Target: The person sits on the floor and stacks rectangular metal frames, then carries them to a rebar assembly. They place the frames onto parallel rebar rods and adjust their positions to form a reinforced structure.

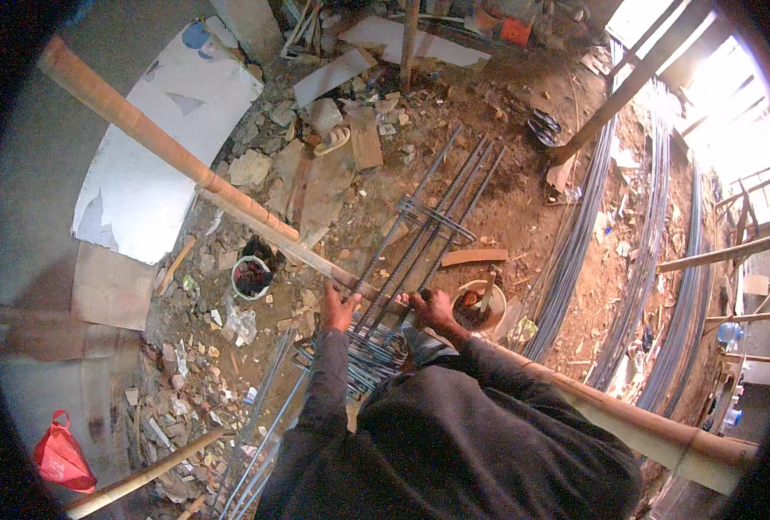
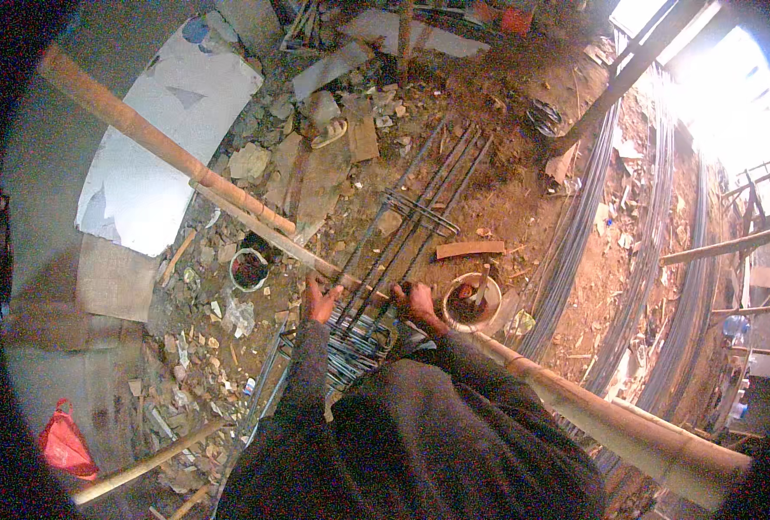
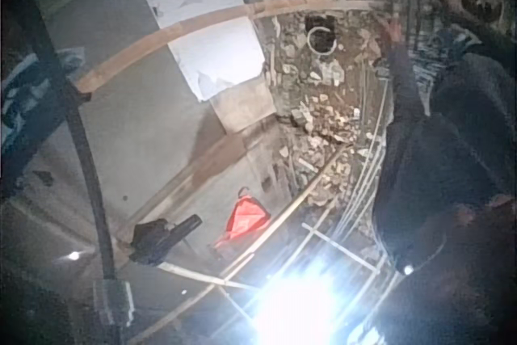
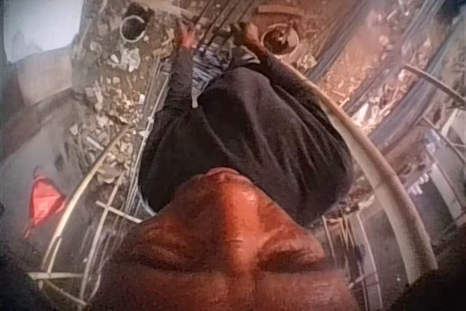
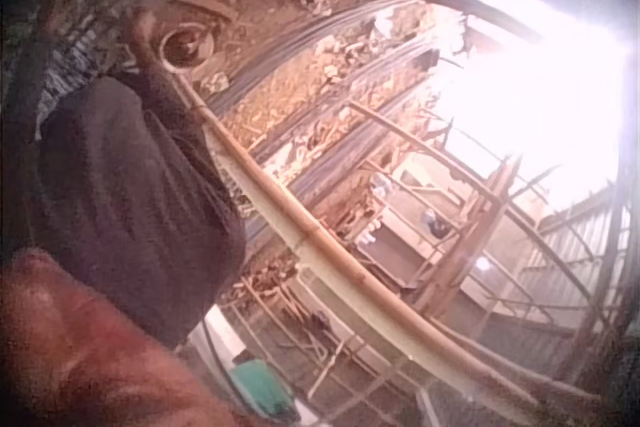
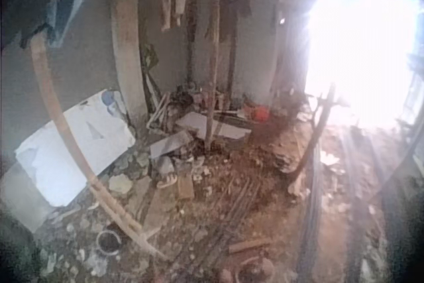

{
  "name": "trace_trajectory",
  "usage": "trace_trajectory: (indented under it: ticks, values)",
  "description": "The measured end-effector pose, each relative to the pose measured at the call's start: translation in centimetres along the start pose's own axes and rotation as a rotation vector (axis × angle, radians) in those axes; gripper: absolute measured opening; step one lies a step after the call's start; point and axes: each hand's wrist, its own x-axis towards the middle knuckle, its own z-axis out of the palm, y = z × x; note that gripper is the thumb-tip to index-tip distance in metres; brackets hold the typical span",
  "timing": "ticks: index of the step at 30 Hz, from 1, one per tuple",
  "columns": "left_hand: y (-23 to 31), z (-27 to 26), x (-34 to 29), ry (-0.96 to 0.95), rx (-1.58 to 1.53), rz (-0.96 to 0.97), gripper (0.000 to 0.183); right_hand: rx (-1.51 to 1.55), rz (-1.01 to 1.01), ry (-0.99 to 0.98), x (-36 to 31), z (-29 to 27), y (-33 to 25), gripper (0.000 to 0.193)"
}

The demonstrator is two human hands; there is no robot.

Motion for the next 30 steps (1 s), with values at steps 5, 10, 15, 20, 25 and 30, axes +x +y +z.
trace_trajectory:
  ticks: [5, 10, 15, 20, 25, 30]
  values:
    - [-1.7, -0.4, 1.2, -0.102, 0.016, -0.133, 0.113, -0.131, 0.051, 0.022, -1.3, -1.2, -1.3, 0.048]
    - [-2.4, 0.3, 1.3, -0.023, -0.056, -0.082, 0.116, 0.039, 0.071, 0.057, -2.4, -1.8, -1.8, 0.041]
    - [-2.6, -0.2, 1.3, -0.119, -0.118, -0.131, 0.119, -0.067, 0.070, 0.088, -1.6, -0.9, 0.2, 0.036]
    - [-0.6, -1.1, 1.4, -0.064, 0.158, 0.232, 0.116, 0.019, 0.011, 0.040, -0.5, -0.5, 2.5, 0.041]
    - [1.2, -5.4, 1.2, -0.286, 0.289, 0.009, 0.101, 0.022, 0.109, -0.012, -0.2, -0.2, 3.3, 0.038]
    - [-3.6, -15.6, -5.7, 0.290, -0.370, -0.037, 0.067, 0.141, 0.175, -0.118, -0.3, -0.7, 5.0, 0.047]
